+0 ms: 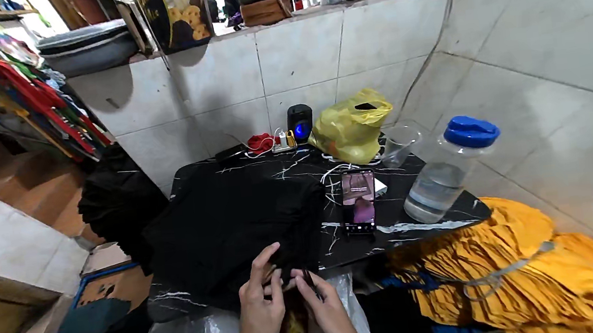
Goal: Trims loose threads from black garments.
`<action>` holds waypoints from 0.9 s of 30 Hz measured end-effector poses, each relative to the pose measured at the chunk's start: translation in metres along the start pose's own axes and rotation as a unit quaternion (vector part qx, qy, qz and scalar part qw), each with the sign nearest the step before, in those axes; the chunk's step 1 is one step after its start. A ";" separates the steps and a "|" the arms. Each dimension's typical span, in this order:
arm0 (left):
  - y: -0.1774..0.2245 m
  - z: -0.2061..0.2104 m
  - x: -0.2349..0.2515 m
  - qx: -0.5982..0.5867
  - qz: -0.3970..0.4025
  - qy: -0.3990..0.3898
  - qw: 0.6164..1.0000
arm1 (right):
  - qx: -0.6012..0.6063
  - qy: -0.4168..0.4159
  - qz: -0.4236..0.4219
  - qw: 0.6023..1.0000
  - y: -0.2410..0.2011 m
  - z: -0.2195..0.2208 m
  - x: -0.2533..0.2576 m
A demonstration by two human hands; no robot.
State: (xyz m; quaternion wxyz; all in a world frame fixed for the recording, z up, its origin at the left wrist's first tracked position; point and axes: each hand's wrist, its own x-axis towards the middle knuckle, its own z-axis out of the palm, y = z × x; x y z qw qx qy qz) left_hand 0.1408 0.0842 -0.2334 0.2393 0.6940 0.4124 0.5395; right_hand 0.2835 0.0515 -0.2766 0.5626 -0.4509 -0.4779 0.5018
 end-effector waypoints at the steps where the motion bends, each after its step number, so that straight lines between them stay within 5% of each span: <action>1: 0.005 0.003 -0.002 -0.022 -0.009 -0.002 1.000 | 0.023 0.006 0.020 1.000 -0.002 0.002 0.000; 6: 0.009 0.009 -0.008 -0.062 -0.033 0.050 0.996 | 0.059 0.043 -0.035 0.997 -0.001 0.012 -0.007; 10: 0.002 0.003 -0.013 -0.051 -0.099 -0.005 0.994 | 0.017 0.024 -0.063 0.998 0.007 0.014 -0.013; 17: 0.000 0.001 -0.025 -0.012 0.038 0.047 0.998 | -0.015 0.008 -0.022 1.000 0.001 0.009 -0.008; 22: 0.012 -0.004 -0.028 -0.023 0.049 0.093 0.994 | 0.061 0.014 -0.040 0.997 -0.012 0.014 -0.010; 27: 0.011 -0.009 -0.029 -0.022 0.040 0.094 0.994 | -0.024 -0.041 -0.031 0.998 -0.015 0.014 -0.013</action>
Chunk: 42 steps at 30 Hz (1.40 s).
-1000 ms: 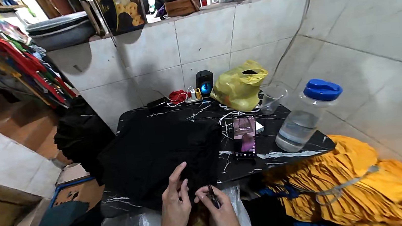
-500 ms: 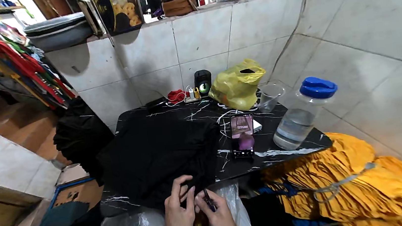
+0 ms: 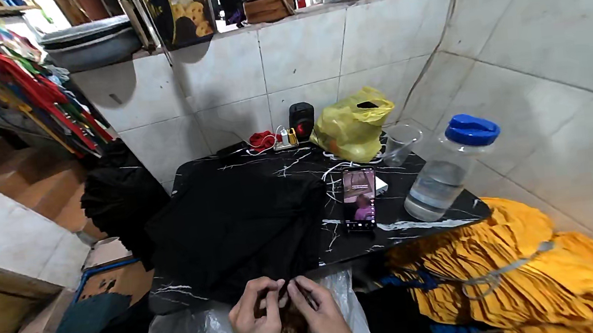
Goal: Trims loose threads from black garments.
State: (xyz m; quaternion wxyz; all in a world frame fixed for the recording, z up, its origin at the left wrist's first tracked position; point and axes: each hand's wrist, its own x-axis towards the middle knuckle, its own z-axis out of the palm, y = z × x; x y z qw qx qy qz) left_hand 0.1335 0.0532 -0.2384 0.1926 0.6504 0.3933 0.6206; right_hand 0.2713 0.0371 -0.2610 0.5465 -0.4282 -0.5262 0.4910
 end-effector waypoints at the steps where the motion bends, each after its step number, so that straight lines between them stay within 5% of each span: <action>1: -0.002 0.001 -0.001 -0.010 -0.007 -0.021 1.000 | -0.007 0.005 -0.002 1.000 0.001 0.001 0.000; 6: -0.005 0.003 -0.006 -0.025 -0.014 -0.070 0.997 | 0.070 0.089 -0.020 0.993 0.003 0.001 -0.003; 13: -0.010 0.011 -0.001 -0.002 0.034 -0.078 0.996 | -0.032 0.067 -0.028 0.997 0.000 -0.008 0.001; 22: -0.011 0.009 0.006 0.027 0.040 -0.030 0.998 | 0.005 0.048 -0.012 0.999 -0.001 -0.014 -0.003; 27: -0.011 0.013 0.004 0.006 0.022 -0.094 0.995 | -0.044 0.065 -0.023 0.997 0.004 -0.011 0.001; 37: -0.003 0.015 0.000 -0.059 -0.111 -0.063 0.990 | 0.191 0.003 0.094 0.977 0.012 -0.015 -0.007; 42: 0.001 0.016 -0.004 -0.133 -0.121 0.010 0.984 | 0.031 -0.016 0.015 0.999 0.029 -0.013 -0.009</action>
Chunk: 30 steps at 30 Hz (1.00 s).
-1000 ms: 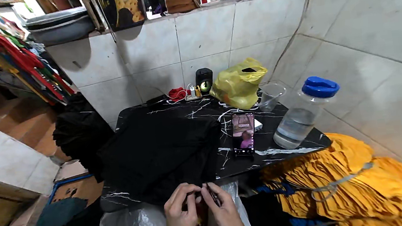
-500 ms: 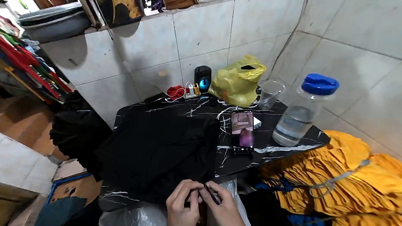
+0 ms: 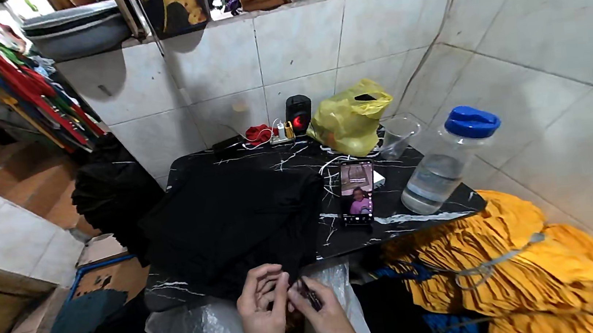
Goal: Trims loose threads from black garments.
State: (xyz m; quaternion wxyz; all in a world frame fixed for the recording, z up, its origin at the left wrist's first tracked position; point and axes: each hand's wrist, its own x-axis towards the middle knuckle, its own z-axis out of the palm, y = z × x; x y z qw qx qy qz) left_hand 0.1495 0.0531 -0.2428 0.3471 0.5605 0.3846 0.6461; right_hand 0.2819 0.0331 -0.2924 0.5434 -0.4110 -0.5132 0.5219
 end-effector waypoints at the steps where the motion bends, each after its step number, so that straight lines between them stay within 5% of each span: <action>1: 0.001 0.000 0.001 -0.014 0.004 0.032 0.999 | -0.015 -0.020 -0.010 1.000 0.007 -0.001 0.000; 4: 0.002 -0.005 0.008 -0.011 0.009 0.053 0.998 | 0.032 -0.005 0.008 0.999 0.014 -0.004 -0.001; 8: -0.004 -0.005 0.001 0.020 0.003 -0.015 1.000 | 0.103 0.016 0.048 0.993 -0.007 -0.004 0.003; 13: -0.011 0.000 -0.005 0.063 0.024 -0.065 0.996 | 0.046 0.089 0.004 0.995 -0.018 0.001 0.007; 24: -0.006 0.002 -0.008 0.030 -0.023 -0.060 0.997 | -0.058 0.098 -0.033 0.993 -0.017 0.002 0.003; 30: -0.008 0.002 -0.008 0.009 -0.012 -0.060 0.998 | -0.013 0.119 -0.050 0.992 -0.018 0.004 0.002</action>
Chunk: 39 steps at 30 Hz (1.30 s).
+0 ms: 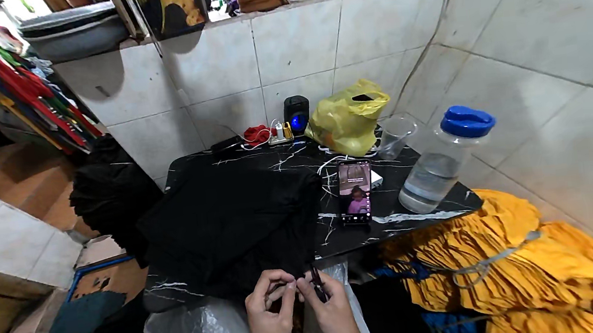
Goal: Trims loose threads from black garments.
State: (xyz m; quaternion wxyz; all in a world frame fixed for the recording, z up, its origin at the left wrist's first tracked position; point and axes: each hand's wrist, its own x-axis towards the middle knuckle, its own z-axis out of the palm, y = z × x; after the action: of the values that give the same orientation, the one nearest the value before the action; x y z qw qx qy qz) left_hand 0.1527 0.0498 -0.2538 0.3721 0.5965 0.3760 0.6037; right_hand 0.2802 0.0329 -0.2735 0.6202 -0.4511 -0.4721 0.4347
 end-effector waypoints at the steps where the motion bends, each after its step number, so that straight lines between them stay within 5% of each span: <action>1: -0.001 -0.001 0.001 0.001 0.008 0.004 1.000 | 0.000 -0.001 -0.007 1.000 0.000 0.001 -0.001; 30: -0.010 -0.007 0.007 0.134 0.072 -0.006 0.988 | -0.133 -0.018 0.017 0.991 0.003 -0.002 -0.001; 39: -0.010 -0.008 0.008 0.138 0.072 -0.026 0.987 | -0.042 -0.020 0.030 0.998 0.000 0.000 -0.001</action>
State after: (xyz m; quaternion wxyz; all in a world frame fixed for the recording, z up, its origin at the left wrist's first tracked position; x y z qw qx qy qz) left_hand 0.1451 0.0610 -0.2595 0.2513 0.6832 0.4016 0.5556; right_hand 0.2805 0.0316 -0.2736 0.5778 -0.4819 -0.4883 0.4421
